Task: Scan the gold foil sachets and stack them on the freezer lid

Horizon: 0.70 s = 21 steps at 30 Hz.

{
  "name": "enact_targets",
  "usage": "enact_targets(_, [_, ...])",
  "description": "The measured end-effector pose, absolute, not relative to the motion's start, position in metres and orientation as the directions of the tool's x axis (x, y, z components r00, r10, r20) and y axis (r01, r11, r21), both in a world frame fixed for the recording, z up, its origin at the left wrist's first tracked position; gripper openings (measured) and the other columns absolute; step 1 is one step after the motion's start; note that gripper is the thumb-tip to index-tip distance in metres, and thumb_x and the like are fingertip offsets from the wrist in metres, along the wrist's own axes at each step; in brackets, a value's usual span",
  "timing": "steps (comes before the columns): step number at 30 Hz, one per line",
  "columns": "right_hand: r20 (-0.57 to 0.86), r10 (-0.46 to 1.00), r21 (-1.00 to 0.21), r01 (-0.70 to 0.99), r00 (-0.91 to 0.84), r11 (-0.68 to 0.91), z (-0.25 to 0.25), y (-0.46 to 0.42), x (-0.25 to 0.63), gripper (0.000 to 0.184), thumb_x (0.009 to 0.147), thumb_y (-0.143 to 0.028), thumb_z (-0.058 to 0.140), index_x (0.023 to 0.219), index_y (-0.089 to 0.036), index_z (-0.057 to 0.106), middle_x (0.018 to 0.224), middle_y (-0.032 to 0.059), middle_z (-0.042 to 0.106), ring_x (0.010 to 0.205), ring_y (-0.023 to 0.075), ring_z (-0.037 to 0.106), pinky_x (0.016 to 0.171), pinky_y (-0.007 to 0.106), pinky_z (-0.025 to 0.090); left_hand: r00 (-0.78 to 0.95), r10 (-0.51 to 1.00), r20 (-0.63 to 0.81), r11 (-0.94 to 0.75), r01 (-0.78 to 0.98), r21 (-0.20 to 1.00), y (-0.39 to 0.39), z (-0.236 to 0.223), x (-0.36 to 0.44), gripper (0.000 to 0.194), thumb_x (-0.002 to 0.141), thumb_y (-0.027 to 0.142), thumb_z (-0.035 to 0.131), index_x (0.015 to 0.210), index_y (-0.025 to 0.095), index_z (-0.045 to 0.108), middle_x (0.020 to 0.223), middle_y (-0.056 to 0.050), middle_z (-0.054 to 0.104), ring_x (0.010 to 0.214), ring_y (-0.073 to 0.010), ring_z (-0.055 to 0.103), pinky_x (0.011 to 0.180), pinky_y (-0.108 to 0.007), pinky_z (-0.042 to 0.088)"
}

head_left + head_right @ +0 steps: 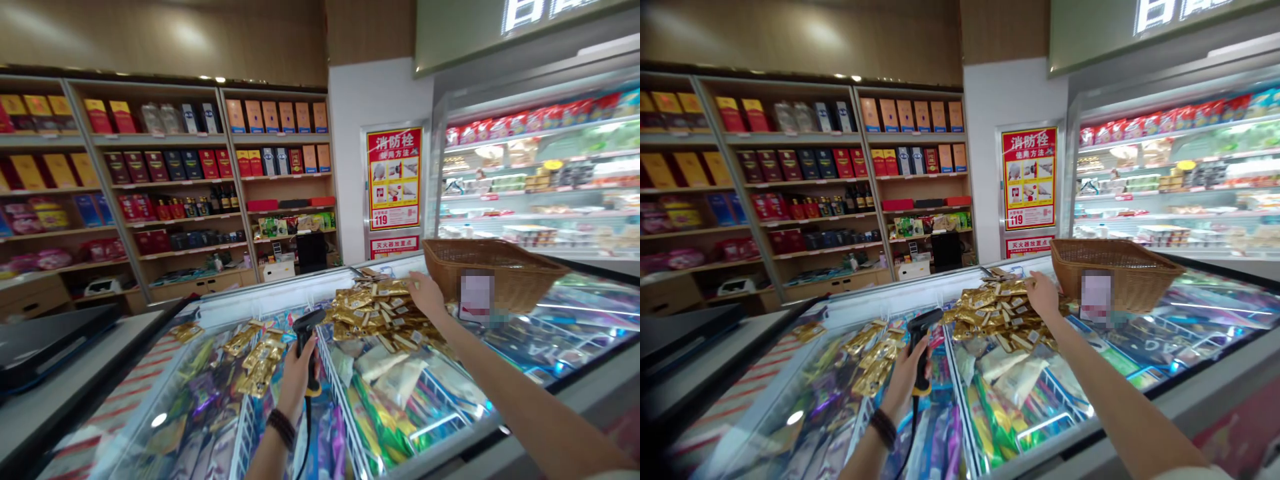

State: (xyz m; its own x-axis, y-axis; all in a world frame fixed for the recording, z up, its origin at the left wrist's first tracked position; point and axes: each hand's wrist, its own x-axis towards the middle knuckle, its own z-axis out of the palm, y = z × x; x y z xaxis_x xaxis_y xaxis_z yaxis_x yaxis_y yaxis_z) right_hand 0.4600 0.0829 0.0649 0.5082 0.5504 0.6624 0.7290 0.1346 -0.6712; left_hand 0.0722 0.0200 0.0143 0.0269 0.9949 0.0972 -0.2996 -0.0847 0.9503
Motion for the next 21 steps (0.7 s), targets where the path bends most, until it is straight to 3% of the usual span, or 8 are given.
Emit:
enact_targets(4, [0.717,0.524,-0.626,0.755,0.459,0.196,0.058,0.090,0.435,0.037,0.089,-0.026,0.056,0.116,-0.020,0.081,0.130,0.0198,0.082,0.133,0.0398,0.071,0.127,0.064,0.046,-0.057,0.998,0.029,-0.045,-0.305,0.951,0.024,0.020,0.053,0.077,0.054,0.085,0.097,0.079,0.022,0.062,0.060,0.006,0.058,0.041,-0.0089,0.049,0.038,-0.022,0.039])
enact_targets(8, [0.758,0.541,-0.583,0.752,0.365,0.308,0.045,0.104,0.383,0.032,0.092,-0.024,0.055,0.115,-0.023,0.078,0.126,0.0179,0.082,0.127,0.0394,0.071,0.123,0.065,0.050,-0.125,0.989,0.080,-0.118,-0.328,0.937,0.029,0.037,0.024,0.076,0.050,0.079,0.100,0.083,0.021,0.063,0.063,0.006,0.062,0.043,-0.0078,0.050,0.040,-0.021,0.036])
enact_targets(16, [0.675,0.734,-0.609,0.615,0.070,0.501,-0.006,0.128,0.217,0.034,0.101,-0.040,0.062,0.127,-0.024,0.077,0.130,0.0172,0.083,0.123,0.0376,0.077,0.111,0.058,0.061,-0.250,0.953,0.174,-0.234,-0.235,0.943,0.029,0.053,-0.062,0.070,0.057,0.073,0.100,0.083,0.020,0.061,0.066,0.006,0.062,0.043,-0.0069,0.051,0.041,-0.021,0.035])
enact_targets(18, [0.626,0.780,-0.629,0.589,-0.003,0.507,-0.021,0.127,0.174,0.042,0.098,-0.050,0.071,0.130,-0.024,0.078,0.132,0.0169,0.083,0.126,0.0395,0.076,0.114,0.059,0.059,-0.280,0.942,0.184,-0.249,-0.218,0.944,0.028,0.051,-0.080,0.069,0.059,0.073,0.099,0.084,0.021,0.061,0.065,0.007,0.061,0.043,-0.0067,0.050,0.042,-0.021,0.035])
enact_targets(21, [0.542,0.837,-0.653,0.586,-0.080,0.479,-0.041,0.120,0.127,0.063,0.082,-0.060,0.089,0.133,-0.024,0.079,0.135,0.0178,0.083,0.132,0.0444,0.074,0.117,0.062,0.055,-0.324,0.929,0.180,-0.251,-0.191,0.949,0.027,0.040,-0.098,0.067,0.063,0.072,0.097,0.085,0.022,0.060,0.066,0.007,0.061,0.043,-0.0071,0.051,0.042,-0.021,0.035])
